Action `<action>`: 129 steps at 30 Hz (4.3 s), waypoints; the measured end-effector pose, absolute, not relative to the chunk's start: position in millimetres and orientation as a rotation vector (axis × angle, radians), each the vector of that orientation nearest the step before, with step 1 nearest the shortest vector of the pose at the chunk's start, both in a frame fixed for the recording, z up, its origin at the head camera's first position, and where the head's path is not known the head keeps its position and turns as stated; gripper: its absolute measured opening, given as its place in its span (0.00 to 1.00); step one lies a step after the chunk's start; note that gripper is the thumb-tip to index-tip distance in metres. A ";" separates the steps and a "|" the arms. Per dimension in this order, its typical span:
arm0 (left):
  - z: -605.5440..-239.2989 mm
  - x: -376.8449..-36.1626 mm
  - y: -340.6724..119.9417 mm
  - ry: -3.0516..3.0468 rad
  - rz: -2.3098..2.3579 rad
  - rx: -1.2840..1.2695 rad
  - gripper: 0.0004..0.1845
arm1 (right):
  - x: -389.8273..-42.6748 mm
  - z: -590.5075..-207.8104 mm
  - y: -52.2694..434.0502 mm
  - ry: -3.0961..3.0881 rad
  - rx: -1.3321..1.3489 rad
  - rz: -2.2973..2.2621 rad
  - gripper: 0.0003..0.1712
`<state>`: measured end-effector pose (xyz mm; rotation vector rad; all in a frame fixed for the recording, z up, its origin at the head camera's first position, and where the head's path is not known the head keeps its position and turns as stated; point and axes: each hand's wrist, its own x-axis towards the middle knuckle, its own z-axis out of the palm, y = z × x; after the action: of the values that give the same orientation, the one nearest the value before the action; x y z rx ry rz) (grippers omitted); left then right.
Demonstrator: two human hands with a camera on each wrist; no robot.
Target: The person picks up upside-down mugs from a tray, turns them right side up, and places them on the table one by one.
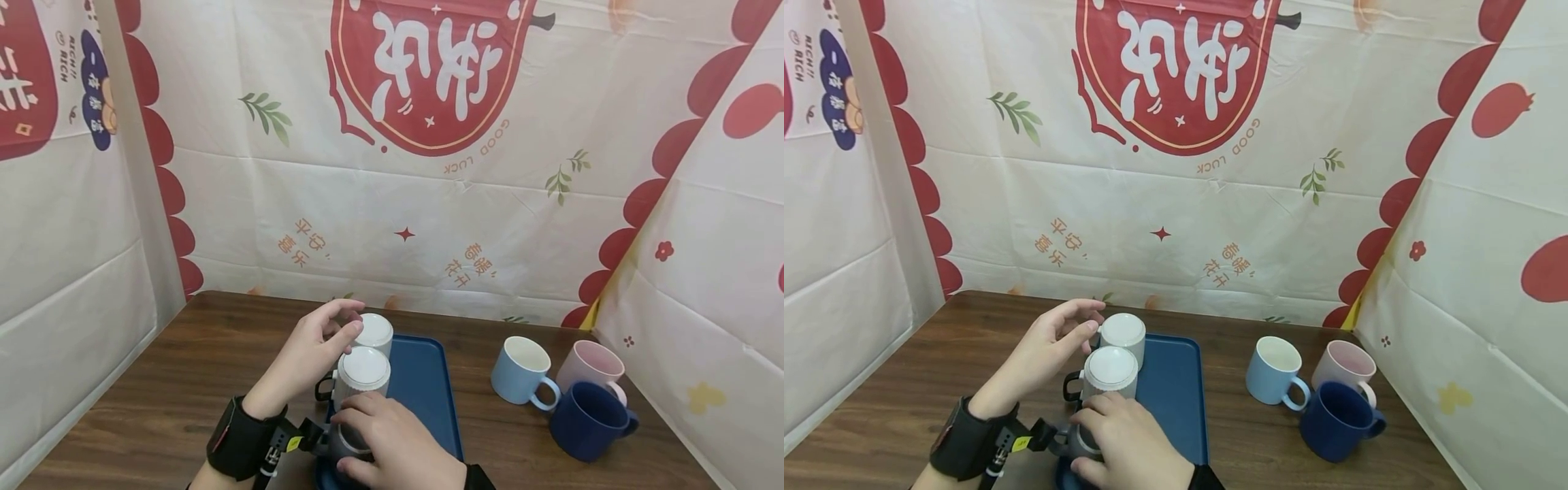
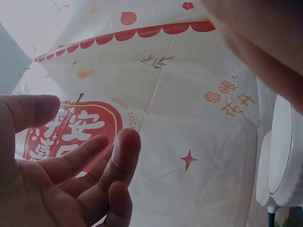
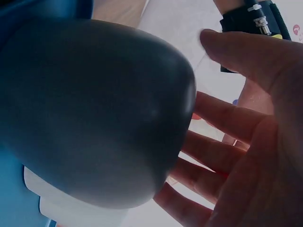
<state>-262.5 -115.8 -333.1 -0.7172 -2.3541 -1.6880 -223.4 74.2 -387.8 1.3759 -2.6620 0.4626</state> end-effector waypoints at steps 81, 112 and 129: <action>-335.1 -262.5 -114.4 -2.366 -1.682 -0.733 0.20 | -234.4 -392.1 96.4 -3.103 1.114 0.274 0.09; -334.2 -261.8 -114.8 -2.365 -1.695 -0.746 0.20 | -232.8 -399.1 93.2 -2.985 1.204 0.113 0.11; -333.7 -262.2 -115.6 -2.363 -1.690 -0.740 0.20 | -236.3 -399.4 92.9 -3.003 1.204 0.197 0.09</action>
<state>-262.2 -115.6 -333.7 -0.7397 -2.3630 -1.6900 -236.3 92.9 -399.4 1.2039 -3.0031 0.1969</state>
